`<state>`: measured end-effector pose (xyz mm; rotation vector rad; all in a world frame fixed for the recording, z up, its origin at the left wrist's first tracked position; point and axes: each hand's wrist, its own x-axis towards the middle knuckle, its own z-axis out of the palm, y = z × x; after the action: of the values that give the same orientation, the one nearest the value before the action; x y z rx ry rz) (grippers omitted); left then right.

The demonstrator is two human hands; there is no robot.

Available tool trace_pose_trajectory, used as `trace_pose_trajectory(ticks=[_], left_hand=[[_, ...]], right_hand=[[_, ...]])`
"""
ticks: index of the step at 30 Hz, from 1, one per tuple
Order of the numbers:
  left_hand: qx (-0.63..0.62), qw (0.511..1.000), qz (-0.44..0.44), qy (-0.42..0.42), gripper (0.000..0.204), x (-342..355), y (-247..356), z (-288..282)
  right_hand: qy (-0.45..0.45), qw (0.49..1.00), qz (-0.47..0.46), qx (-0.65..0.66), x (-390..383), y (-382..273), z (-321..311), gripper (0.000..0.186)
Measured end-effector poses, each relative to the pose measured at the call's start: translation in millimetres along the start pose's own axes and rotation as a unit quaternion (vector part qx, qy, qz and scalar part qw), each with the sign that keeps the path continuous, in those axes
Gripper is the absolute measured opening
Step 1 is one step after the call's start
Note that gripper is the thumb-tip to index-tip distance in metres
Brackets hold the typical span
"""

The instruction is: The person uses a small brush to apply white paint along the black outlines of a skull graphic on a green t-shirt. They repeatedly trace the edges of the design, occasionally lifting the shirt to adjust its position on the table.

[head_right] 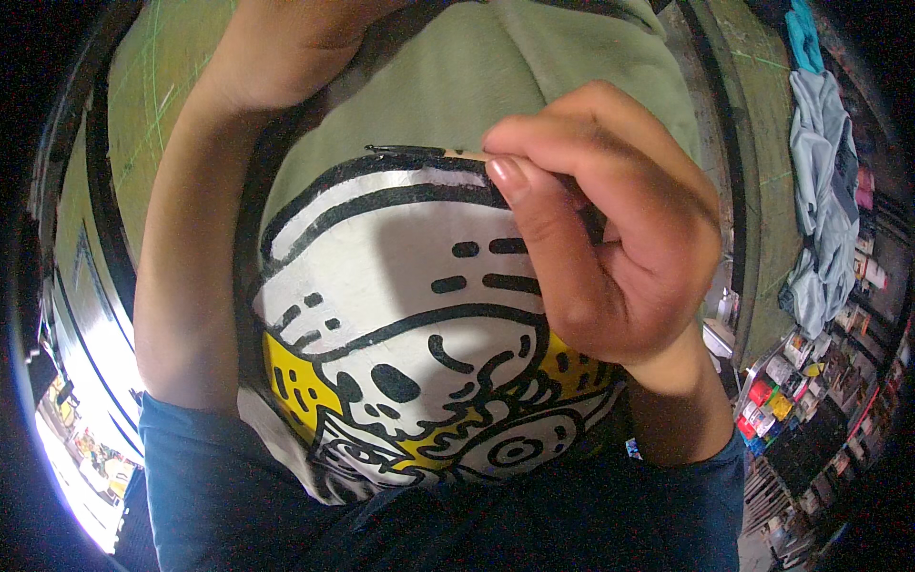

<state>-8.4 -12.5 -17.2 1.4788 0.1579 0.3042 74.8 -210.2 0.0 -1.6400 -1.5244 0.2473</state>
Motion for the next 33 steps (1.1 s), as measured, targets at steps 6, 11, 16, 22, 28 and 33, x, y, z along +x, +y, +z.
trace_pose_trajectory(ticks=[6, 11, 16, 22, 28, 33], left_hand=[[-0.047, 0.998, -0.036, 0.036, 0.015, 1.7, 1.1, 8.2], [-0.138, 0.987, -0.044, -0.067, 0.012, 3.9, 1.5, -11.3], [-0.096, 0.993, -0.056, 0.026, 0.014, 1.9, 0.2, 6.3], [-0.095, 0.993, -0.062, 0.030, 0.015, -0.7, 4.1, 6.7], [-0.043, 0.998, -0.039, 0.023, 0.016, -1.0, 3.8, 4.8], [-0.037, 0.997, -0.059, 0.026, 0.016, 0.5, 8.7, 6.6]], right_hand=[[0.009, 0.999, 0.044, 0.021, -1.2, 0.1, -9.7, 0.011], [-0.017, 0.998, 0.068, -0.001, 0.6, -2.8, -17.4, 0.011], [-0.023, 0.997, 0.076, 0.001, -0.6, -1.5, -16.5, 0.010], [-0.023, 0.998, 0.057, 0.023, -0.9, 0.6, -12.5, 0.008], [-0.035, 0.999, 0.013, 0.000, -0.8, 4.9, -13.6, 0.008], [-0.027, 0.999, -0.014, -0.024, -1.1, 7.1, -13.7, 0.009]])
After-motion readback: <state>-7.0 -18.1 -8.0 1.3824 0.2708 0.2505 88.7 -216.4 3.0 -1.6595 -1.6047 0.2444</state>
